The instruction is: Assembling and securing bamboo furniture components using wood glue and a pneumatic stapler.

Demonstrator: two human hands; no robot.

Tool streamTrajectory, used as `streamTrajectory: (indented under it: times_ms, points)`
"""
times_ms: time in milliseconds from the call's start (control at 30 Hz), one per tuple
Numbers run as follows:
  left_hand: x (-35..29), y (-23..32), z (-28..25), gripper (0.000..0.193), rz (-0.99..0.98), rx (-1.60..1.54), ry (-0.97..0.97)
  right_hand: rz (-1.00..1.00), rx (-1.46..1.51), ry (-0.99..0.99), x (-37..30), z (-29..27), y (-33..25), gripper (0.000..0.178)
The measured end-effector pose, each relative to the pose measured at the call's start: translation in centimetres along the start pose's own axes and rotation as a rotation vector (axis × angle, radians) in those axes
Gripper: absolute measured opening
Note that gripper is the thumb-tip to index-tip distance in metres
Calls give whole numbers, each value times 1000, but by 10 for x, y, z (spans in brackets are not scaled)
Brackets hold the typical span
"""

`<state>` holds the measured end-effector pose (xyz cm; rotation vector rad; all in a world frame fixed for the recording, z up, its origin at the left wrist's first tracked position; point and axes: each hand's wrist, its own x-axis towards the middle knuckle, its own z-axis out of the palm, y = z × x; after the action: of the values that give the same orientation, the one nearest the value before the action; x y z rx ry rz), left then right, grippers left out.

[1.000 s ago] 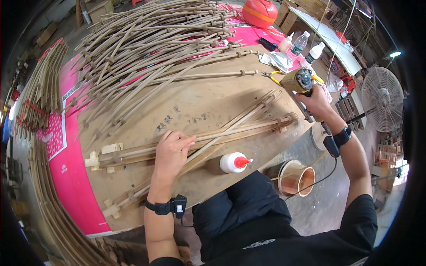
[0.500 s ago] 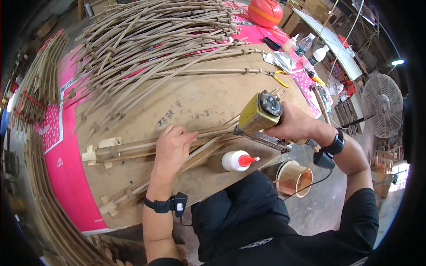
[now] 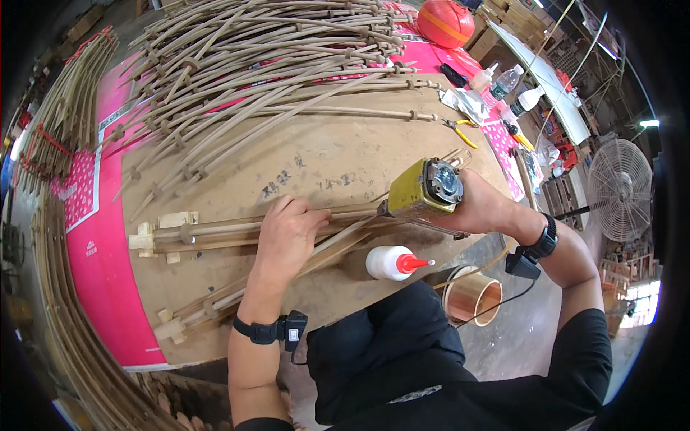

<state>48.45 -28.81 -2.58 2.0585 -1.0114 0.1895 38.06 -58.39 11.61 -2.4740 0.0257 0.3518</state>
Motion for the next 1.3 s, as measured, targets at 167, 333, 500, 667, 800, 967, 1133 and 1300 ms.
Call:
streamTrajectory:
  times_ms: [167, 333, 500, 667, 800, 967, 1133, 1300]
  points:
    - [0, 1, 0, 16, -1, -20, 4, -20, -42, -9, 2, 2, 13, 32]
    - [0, 2, -2, 15, -10, -12, -2, -55, -39, -6, 5, 2, 12, 28]
    - [0, 2, -1, 16, -15, 11, -6, 12, -41, -72, 6, -1, 12, 28]
    - [0, 3, -1, 18, -14, 10, -1, -45, -96, -106, 13, -8, 3, 31]
    - [0, 3, -1, 18, -20, 7, -4, -112, -89, -88, 15, -6, 11, 33]
    - [-1, 6, -2, 17, -52, 1, -13, -138, -73, -91, 13, -4, 14, 30]
    - [-1, 6, 1, 18, -77, -5, -20, -64, -112, -136, 13, -6, 13, 28]
    - [2, 8, 1, 18, -87, -26, -17, -164, -172, -95, 11, -6, 13, 28]
